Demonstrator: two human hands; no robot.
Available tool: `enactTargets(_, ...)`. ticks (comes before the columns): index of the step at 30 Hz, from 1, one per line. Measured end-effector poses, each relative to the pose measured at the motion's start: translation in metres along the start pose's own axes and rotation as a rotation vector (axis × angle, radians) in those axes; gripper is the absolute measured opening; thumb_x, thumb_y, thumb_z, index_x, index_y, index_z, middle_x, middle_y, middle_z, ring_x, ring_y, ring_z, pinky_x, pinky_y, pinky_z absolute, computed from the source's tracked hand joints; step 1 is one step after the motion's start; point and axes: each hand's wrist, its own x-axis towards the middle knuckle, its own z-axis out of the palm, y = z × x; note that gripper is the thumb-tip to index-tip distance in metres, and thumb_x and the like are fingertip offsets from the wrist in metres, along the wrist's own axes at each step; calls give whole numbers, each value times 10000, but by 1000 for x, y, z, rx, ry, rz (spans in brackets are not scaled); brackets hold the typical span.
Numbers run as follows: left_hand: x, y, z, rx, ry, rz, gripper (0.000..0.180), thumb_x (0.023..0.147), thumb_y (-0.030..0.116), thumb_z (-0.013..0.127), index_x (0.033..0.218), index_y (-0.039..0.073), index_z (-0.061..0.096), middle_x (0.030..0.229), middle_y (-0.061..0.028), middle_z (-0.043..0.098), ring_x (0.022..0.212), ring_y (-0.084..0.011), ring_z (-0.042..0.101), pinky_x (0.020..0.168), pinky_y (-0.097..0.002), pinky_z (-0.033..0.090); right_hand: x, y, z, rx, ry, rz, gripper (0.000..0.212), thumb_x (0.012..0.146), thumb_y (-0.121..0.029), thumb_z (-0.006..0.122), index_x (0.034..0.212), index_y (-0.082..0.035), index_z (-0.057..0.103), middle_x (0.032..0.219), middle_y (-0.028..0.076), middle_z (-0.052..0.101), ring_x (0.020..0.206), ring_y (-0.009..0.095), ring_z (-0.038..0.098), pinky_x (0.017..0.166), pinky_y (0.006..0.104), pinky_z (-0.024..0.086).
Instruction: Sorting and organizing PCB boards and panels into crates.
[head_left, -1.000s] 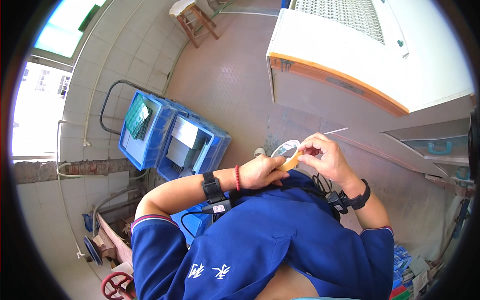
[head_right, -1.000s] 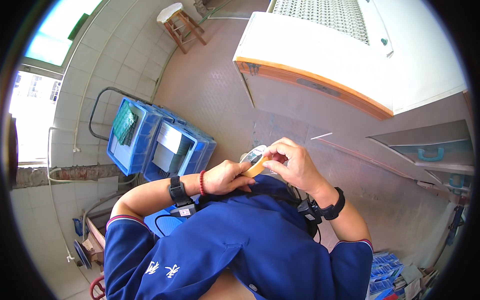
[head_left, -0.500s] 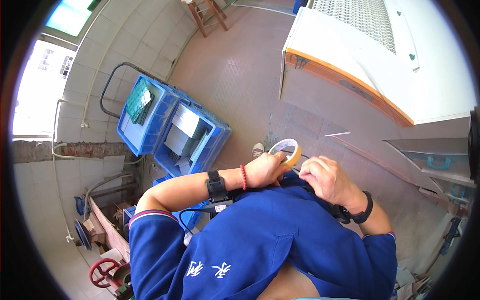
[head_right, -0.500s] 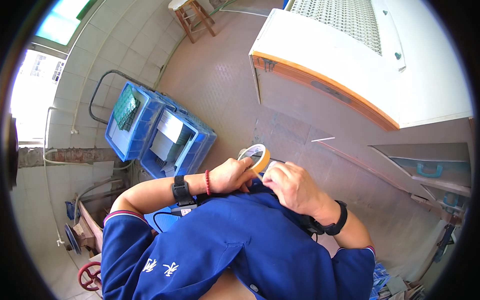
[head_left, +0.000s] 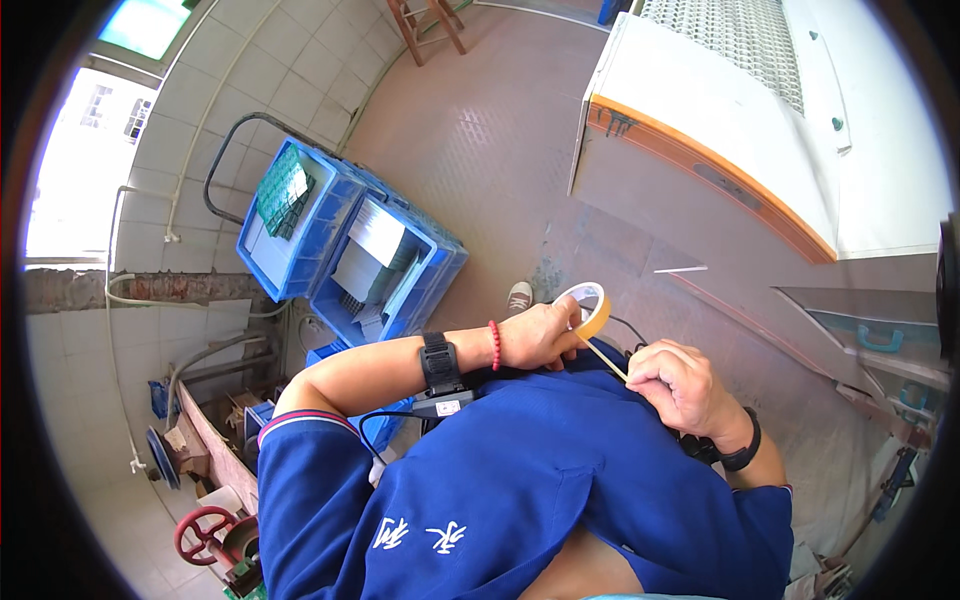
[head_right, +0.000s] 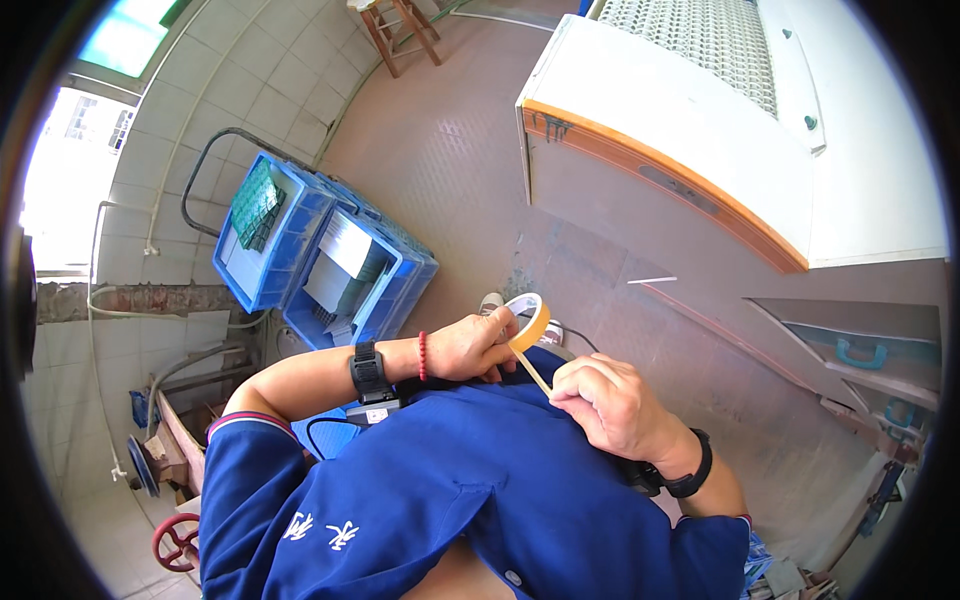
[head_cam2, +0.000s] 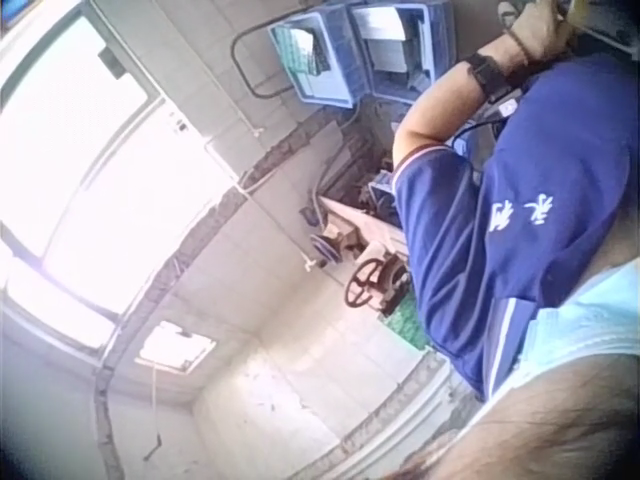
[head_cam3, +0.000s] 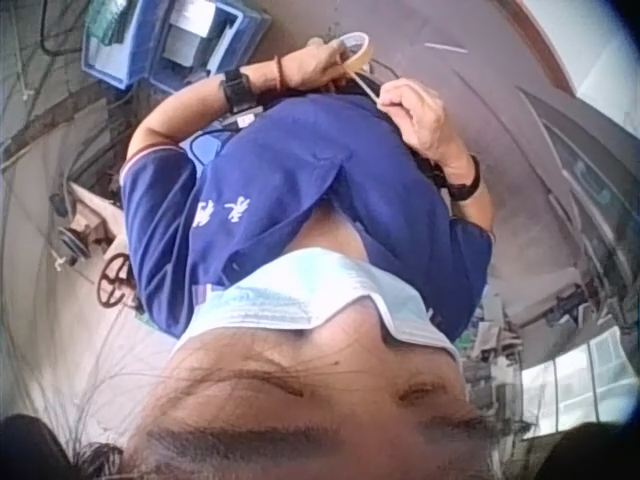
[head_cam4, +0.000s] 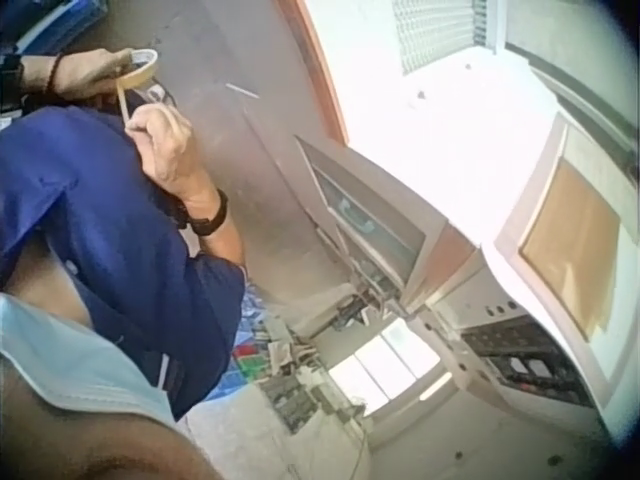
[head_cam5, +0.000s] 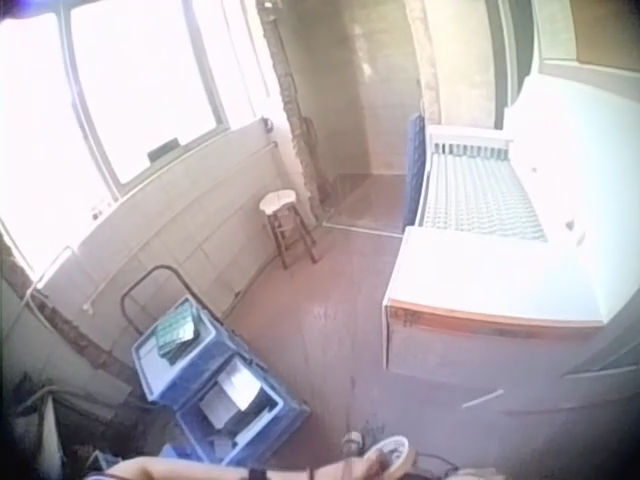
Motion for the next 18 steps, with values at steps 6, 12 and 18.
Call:
enactTargets(6, -8, -5, 5, -52, 100, 7, 363, 900, 102, 503, 1197, 27, 308, 767, -133, 639, 596, -195, 659, 537, -298, 537, -6, 45, -10, 160, 104, 354, 66, 798, 47, 585, 799, -5, 543, 761, 55, 595, 674, 112, 567, 605, 250, 462)
enactTargets(12, -10, -2, 3, -62, 142, 93, 481, 907, 81, 485, 1321, 118, 242, 765, -114, 641, 620, -197, 670, 579, -295, 553, -25, 87, 2, 558, 188, 586, 46, 851, 17, 548, 872, -12, 518, 752, -8, 532, 625, 42, 474, 562, 179, 404)
enactTargets(18, -8, -11, 3, -51, 118, 122, 268, 939, 133, 450, 1199, 108, 392, 707, -91, 614, 611, -192, 669, 567, -284, 552, -14, 68, -6, 459, 174, 512, 54, 838, 19, 560, 865, -13, 526, 764, -3, 543, 637, 45, 480, 573, 187, 410)
